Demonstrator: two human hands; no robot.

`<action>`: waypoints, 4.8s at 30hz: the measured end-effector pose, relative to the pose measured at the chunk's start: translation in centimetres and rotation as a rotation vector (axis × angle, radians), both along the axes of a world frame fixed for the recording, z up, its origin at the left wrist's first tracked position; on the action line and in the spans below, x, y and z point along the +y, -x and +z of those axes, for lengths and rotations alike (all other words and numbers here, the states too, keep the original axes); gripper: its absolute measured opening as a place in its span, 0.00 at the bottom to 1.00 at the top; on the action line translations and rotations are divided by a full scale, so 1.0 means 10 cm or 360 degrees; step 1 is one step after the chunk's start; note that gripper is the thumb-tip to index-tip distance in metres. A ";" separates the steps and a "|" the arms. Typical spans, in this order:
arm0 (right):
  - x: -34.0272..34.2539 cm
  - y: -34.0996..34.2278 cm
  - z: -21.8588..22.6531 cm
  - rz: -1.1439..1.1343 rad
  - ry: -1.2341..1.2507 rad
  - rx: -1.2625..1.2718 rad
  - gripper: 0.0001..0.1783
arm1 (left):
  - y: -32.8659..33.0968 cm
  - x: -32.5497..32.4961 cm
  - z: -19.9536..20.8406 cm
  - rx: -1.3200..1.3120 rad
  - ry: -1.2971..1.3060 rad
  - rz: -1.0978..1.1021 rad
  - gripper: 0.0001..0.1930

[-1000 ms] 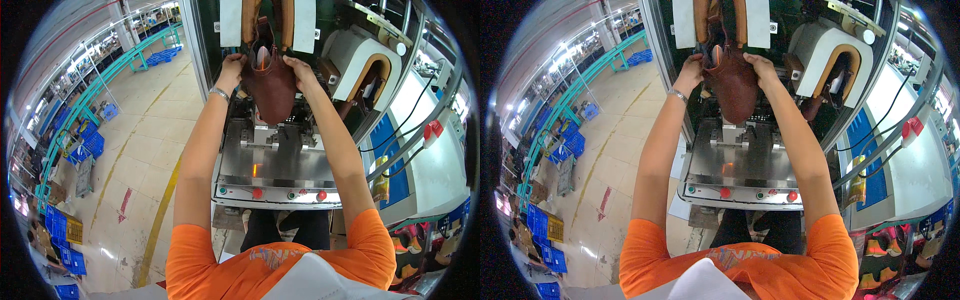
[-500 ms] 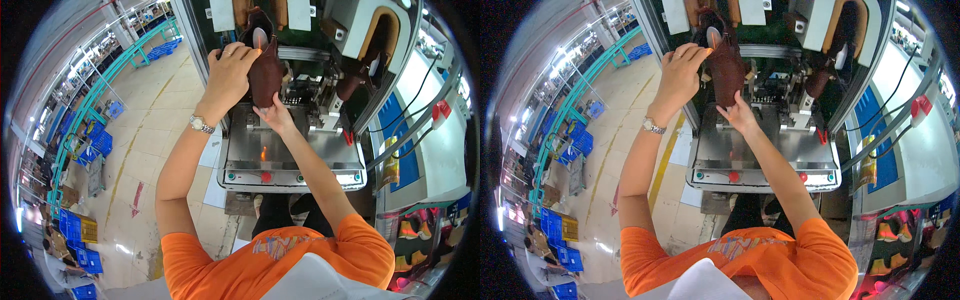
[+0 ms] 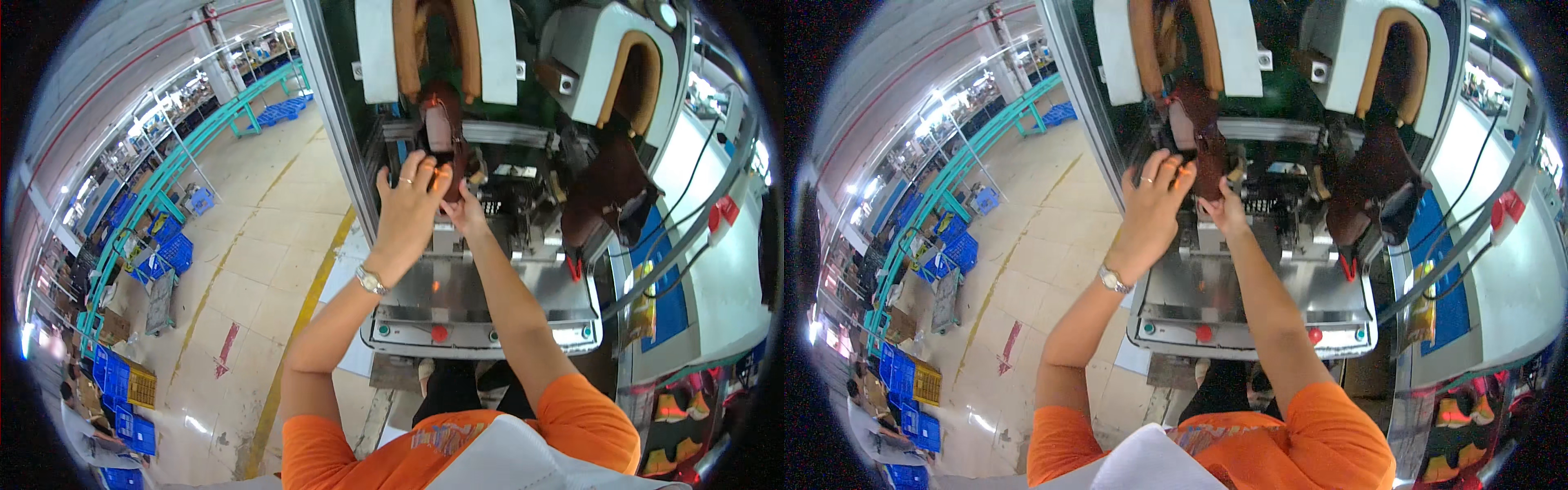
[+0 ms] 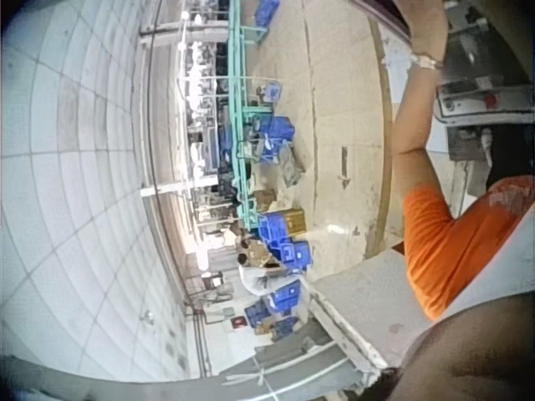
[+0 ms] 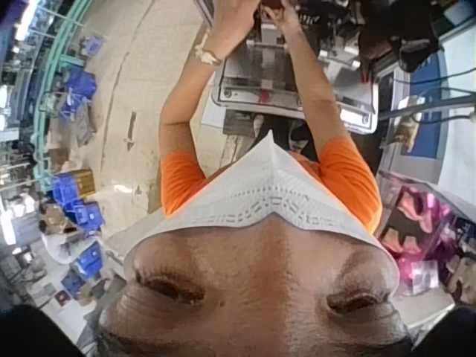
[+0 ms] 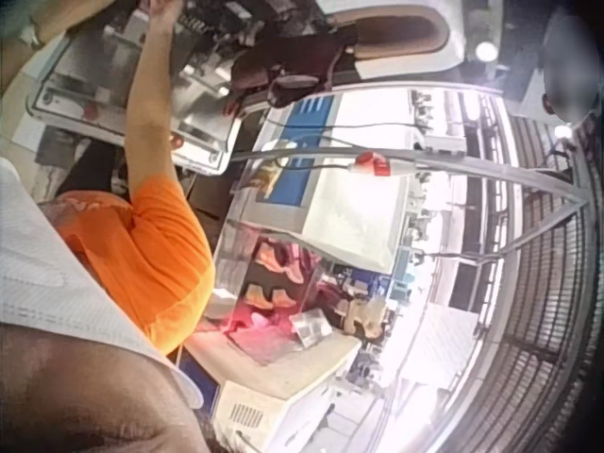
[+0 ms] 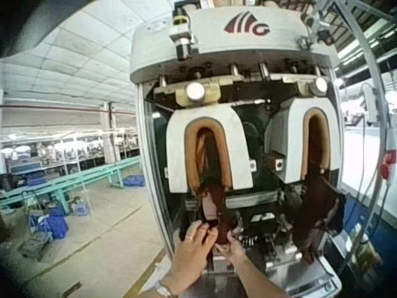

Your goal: The person fits shoe uppers onto the molds of a pressing machine, presses buttons to operate the machine, removes the shoe uppers, and places them onto a conveyor belt.

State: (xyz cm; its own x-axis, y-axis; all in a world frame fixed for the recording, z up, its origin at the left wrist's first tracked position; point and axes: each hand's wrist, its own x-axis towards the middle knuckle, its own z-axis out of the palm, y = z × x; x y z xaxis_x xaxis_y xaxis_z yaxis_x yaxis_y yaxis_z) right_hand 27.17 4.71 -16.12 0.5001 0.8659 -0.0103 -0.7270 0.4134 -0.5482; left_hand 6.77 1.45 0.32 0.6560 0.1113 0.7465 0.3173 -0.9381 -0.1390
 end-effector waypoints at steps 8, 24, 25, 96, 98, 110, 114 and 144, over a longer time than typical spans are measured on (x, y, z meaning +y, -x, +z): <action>0.06 0.15 -0.01 -0.0082 0.0089 0.0022 0.18 | -0.02 -0.01 -0.06 -0.0047 0.0012 0.0103 0.23; 0.14 0.12 -0.14 -0.0079 -0.0107 -0.0035 0.18 | -0.18 0.08 -0.19 -0.0159 0.0003 0.0129 0.22; 0.13 0.10 -0.15 -0.0056 -0.0124 -0.0004 0.19 | -0.18 0.07 -0.19 -0.0157 0.0000 0.0118 0.22; -3.53 0.56 2.79 -0.2785 -0.0335 -0.3598 0.10 | -0.45 -2.17 -0.74 -0.0883 0.1265 -0.1183 0.44; -3.54 0.93 2.69 -0.2432 -0.0357 -0.3698 0.13 | -0.52 -2.31 -0.69 -0.1025 0.1282 -0.1459 0.52; -4.07 0.85 1.86 -0.1614 0.0528 -0.2804 0.17 | -0.48 -2.46 -1.20 -0.0791 0.3056 -0.1220 0.10; -4.52 0.61 1.11 -0.0980 0.0799 -0.1845 0.24 | -0.60 -2.35 -1.43 -0.1060 0.3056 -0.1506 0.12; -4.79 0.81 0.54 -0.0948 0.0502 -0.0419 0.17 | -0.77 -2.45 -2.29 0.0541 0.3764 -0.2365 0.43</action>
